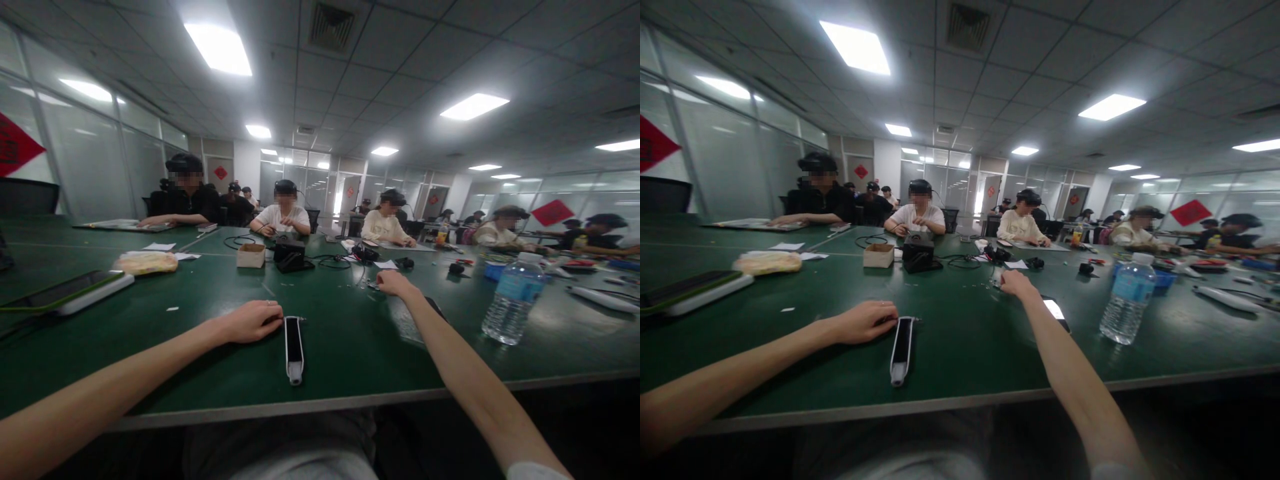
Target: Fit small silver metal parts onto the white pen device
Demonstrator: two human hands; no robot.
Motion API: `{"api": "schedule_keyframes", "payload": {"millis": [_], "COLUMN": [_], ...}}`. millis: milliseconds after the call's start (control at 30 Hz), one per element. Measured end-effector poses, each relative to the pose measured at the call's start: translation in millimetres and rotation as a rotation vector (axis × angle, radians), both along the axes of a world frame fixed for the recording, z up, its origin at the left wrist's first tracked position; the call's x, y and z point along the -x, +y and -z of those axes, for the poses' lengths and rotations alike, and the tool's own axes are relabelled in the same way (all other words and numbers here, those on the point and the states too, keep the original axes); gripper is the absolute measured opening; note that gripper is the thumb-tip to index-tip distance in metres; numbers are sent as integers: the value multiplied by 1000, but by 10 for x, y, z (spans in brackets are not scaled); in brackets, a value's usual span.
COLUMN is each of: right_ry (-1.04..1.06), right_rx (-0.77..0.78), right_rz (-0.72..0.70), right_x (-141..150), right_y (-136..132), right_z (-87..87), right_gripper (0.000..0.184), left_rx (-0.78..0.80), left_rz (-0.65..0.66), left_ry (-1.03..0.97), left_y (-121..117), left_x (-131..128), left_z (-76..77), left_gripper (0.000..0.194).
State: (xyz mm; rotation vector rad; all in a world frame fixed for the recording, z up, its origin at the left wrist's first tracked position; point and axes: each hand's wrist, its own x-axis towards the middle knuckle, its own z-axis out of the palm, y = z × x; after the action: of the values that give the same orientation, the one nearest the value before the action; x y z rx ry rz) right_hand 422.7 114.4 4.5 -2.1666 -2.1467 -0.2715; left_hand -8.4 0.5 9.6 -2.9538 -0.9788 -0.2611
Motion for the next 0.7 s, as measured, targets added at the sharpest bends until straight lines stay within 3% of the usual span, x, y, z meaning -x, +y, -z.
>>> {"api": "schedule_keyframes", "payload": {"millis": [200, 533, 700], "right_ry": [-24, -95, -138], "right_rx": [56, 36, 26], "right_rz": [35, -116, -133], "right_x": [35, 285, 390], "right_y": [-11, 6, -29], "right_z": [51, 153, 176], "right_gripper": [23, 35, 30], "left_rx": [1, -6, 11], "left_rz": [7, 22, 1], "left_ry": [-9, -27, -19], "left_y": [8, 29, 2], "left_x": [0, 13, 0], "left_z": [6, 30, 11], "left_gripper": [23, 21, 19]}}
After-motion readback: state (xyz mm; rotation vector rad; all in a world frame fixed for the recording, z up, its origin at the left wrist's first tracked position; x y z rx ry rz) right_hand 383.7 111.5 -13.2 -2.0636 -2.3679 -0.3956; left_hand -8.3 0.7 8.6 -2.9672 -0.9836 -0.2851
